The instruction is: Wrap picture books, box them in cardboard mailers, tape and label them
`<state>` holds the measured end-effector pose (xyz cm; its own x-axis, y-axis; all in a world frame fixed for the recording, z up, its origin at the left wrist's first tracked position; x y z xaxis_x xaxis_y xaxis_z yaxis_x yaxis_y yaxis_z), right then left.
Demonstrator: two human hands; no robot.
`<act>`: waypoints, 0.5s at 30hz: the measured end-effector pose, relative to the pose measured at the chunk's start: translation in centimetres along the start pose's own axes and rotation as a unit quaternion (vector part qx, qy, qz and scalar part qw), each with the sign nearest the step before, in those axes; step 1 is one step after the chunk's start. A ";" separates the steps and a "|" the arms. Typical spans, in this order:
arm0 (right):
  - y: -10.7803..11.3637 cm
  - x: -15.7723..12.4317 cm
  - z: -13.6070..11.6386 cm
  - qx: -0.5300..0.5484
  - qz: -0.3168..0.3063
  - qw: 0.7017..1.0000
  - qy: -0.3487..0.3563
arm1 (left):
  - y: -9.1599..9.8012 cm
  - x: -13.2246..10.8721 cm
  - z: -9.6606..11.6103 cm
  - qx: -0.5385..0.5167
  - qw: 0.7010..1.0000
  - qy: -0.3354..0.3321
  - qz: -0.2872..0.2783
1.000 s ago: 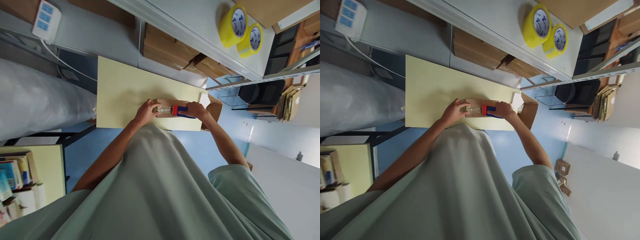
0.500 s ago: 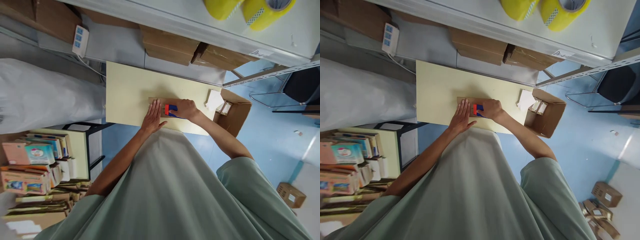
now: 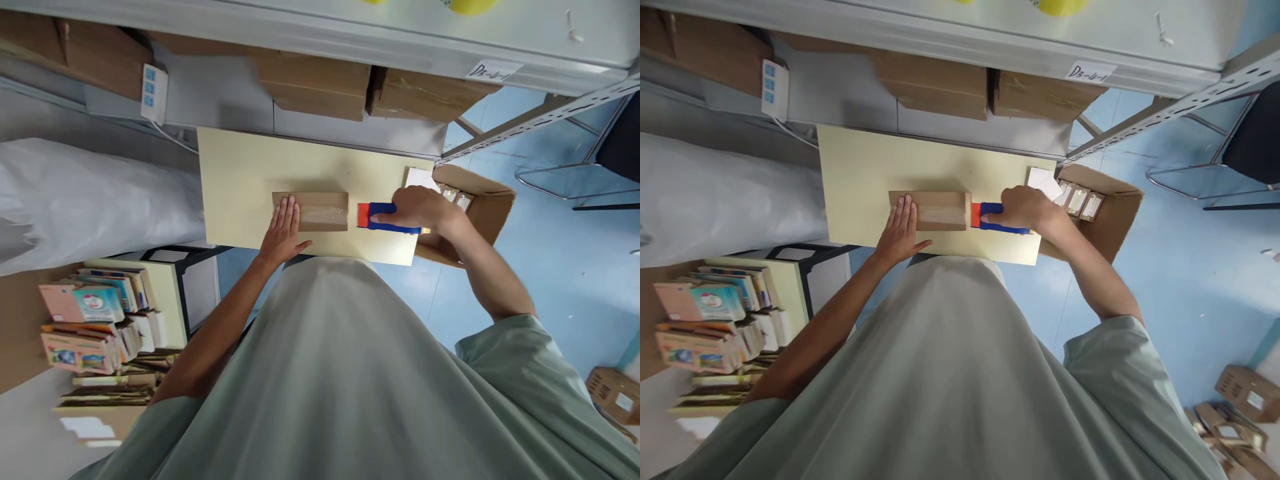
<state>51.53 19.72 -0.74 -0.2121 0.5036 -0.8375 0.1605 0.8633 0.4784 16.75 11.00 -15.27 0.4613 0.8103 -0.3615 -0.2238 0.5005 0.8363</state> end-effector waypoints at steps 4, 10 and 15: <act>-1.2 1.6 3.2 -0.027 0.035 0.999 -0.024 | -0.1 0.0 -0.1 0.032 0.999 -0.001 -0.019; -5.1 6.8 1.2 -0.047 0.093 0.994 -0.031 | -0.1 0.0 -0.1 0.055 0.998 0.000 -0.027; -7.3 8.1 -1.1 -0.012 0.119 0.992 -0.029 | -0.2 0.0 -0.1 0.055 0.998 0.003 -0.021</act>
<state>47.57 17.57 -10.75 -0.1147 0.6913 -0.7134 0.1764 0.7209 0.6702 16.73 10.94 -15.44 0.4632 0.7909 -0.4000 -0.1078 0.4982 0.8603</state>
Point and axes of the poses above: each hand's wrist, its own x-axis towards the middle knuckle, its own y-axis out of the back of the hand, z = x × y, the point moved 4 cm from there along x, towards the middle knuckle, and after that the axes turned 6 degrees about x, right-handed, at the moved point
